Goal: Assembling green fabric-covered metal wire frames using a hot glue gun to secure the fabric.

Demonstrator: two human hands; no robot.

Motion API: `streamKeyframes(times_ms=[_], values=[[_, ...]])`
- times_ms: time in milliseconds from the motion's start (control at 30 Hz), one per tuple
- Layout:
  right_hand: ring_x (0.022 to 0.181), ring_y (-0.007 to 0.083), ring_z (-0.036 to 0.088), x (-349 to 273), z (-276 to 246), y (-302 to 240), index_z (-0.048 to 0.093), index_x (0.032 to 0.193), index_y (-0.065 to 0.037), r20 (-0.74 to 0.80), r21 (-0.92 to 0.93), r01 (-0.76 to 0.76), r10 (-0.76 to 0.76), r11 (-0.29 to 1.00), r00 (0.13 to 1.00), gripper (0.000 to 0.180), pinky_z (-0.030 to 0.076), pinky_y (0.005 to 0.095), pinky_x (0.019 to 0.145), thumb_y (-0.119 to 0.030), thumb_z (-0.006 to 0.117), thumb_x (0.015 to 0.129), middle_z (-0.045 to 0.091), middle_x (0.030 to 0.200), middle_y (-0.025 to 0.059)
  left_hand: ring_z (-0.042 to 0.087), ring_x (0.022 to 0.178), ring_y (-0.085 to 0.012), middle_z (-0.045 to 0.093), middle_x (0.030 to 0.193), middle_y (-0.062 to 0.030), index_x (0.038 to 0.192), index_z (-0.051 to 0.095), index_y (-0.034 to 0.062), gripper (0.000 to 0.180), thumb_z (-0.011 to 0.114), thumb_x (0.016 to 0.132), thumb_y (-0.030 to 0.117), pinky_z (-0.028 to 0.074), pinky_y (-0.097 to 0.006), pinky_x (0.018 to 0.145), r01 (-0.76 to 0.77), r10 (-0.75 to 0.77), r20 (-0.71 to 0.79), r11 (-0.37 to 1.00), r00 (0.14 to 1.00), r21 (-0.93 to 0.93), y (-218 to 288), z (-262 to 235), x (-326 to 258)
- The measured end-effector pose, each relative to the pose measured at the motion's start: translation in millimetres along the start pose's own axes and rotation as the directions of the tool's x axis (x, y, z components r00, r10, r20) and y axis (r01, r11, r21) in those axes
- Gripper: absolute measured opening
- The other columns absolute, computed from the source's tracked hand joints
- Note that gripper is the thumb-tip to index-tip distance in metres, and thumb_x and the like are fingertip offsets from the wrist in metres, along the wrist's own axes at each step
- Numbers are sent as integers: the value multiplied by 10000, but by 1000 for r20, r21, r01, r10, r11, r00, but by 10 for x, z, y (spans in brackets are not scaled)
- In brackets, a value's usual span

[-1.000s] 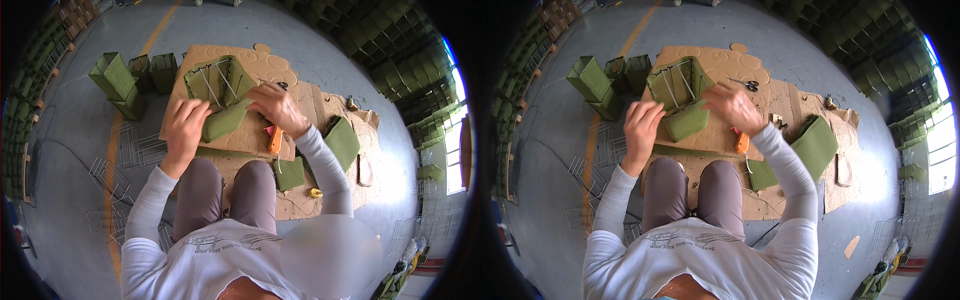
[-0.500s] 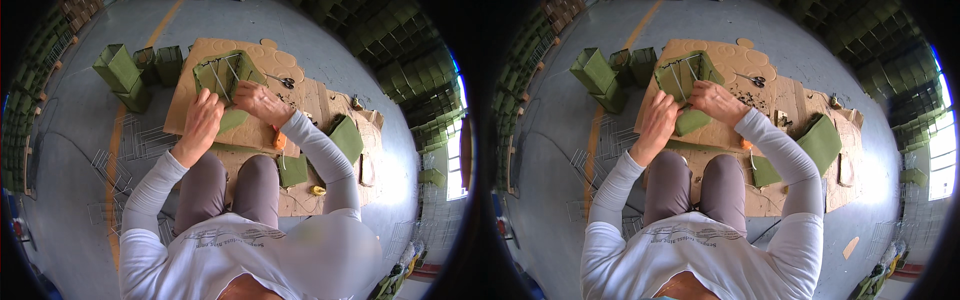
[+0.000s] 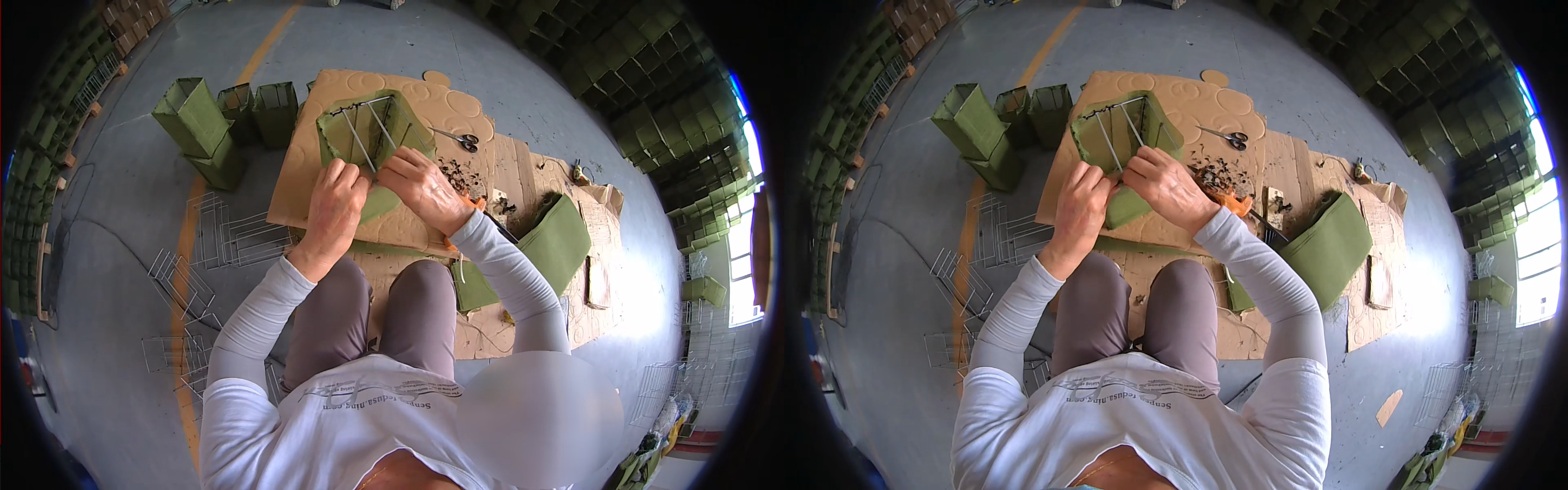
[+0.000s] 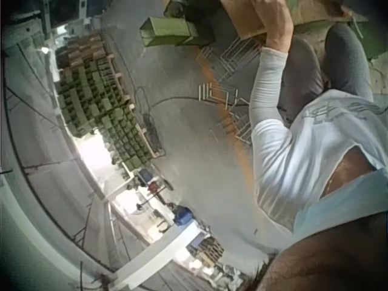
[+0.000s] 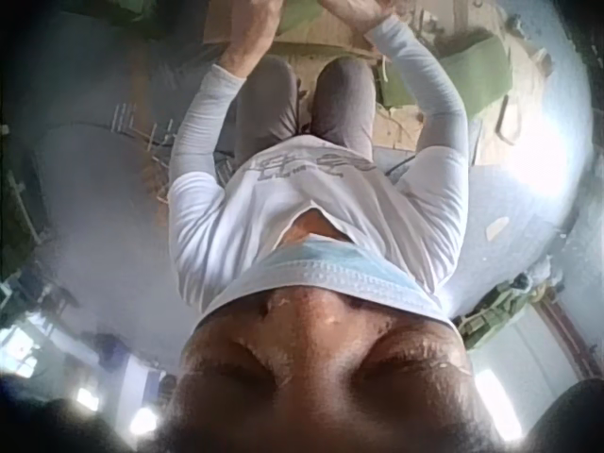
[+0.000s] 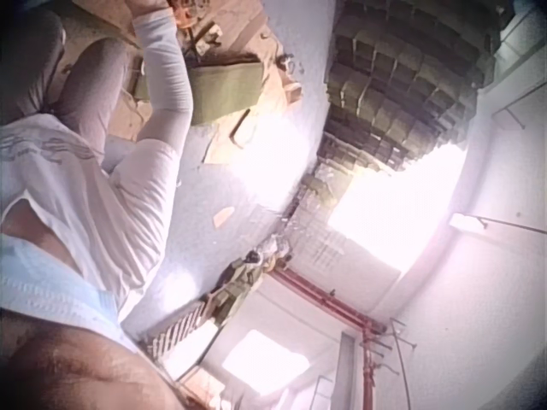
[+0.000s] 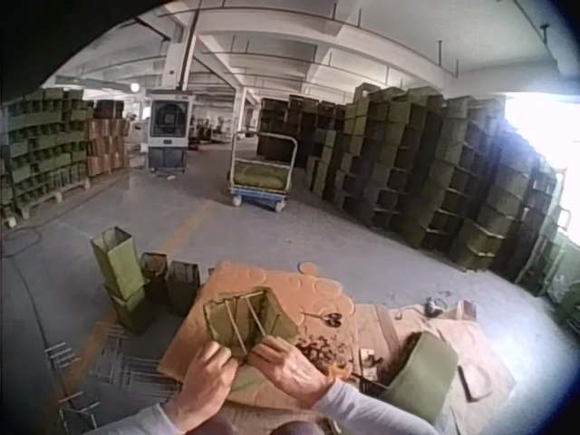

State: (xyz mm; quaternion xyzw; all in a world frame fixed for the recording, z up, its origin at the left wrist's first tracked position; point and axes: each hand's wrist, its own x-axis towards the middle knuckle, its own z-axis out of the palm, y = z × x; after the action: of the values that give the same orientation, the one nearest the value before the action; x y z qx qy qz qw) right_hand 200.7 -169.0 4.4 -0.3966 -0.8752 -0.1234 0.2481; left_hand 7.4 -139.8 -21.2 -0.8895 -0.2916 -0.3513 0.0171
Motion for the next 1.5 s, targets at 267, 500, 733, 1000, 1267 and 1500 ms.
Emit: streamKeyframes(times_ms=[267,500,733,1000,1267,1500], values=[[825,269,634,158,-191,320,690,958,-14,118,359,-227,197,905,973,123,520,369,739,-62,644,856,661,891,117,577,843,-302,610,844,-129,886,674,-28,116,704,800,44,482,-394,750,55,-37,95,979,995,-195,-117,-157,205],[927,267,596,-366,-131,152,671,1025,-5,-179,45,-144,150,989,972,306,513,379,770,-54,664,722,639,1026,95,579,880,-235,644,927,-38,959,705,23,314,797,658,25,495,-351,747,-64,49,-269,997,962,-48,41,-193,-81],[970,252,580,-199,-90,258,629,938,-15,-8,-17,-59,59,998,998,224,523,345,770,-77,620,723,585,928,74,549,806,-259,572,804,-66,837,654,3,151,741,716,-15,481,-380,715,-16,4,-136,996,991,-92,-32,9,-19],[911,301,630,4,-298,873,639,1029,-13,231,5,-78,75,997,970,313,554,382,801,-1,607,717,638,964,122,588,827,-321,636,875,-144,922,669,-25,115,672,829,43,487,-396,730,57,-66,-54,986,996,-160,67,224,329],[1192,296,563,-325,53,36,618,1198,2,-123,-20,-106,103,994,987,426,504,386,958,-20,639,774,616,1252,135,623,914,-259,682,1068,-81,1060,700,-1,318,752,746,-10,525,-353,789,-60,3,-344,986,939,-155,-134,-5,21],[1096,290,617,-200,67,29,619,1169,21,-176,205,-151,188,967,966,357,513,381,923,-16,689,821,652,1131,145,574,958,-241,620,978,-45,974,671,34,326,785,668,39,492,-364,805,-220,208,-126,971,970,-95,-261,123,182]])
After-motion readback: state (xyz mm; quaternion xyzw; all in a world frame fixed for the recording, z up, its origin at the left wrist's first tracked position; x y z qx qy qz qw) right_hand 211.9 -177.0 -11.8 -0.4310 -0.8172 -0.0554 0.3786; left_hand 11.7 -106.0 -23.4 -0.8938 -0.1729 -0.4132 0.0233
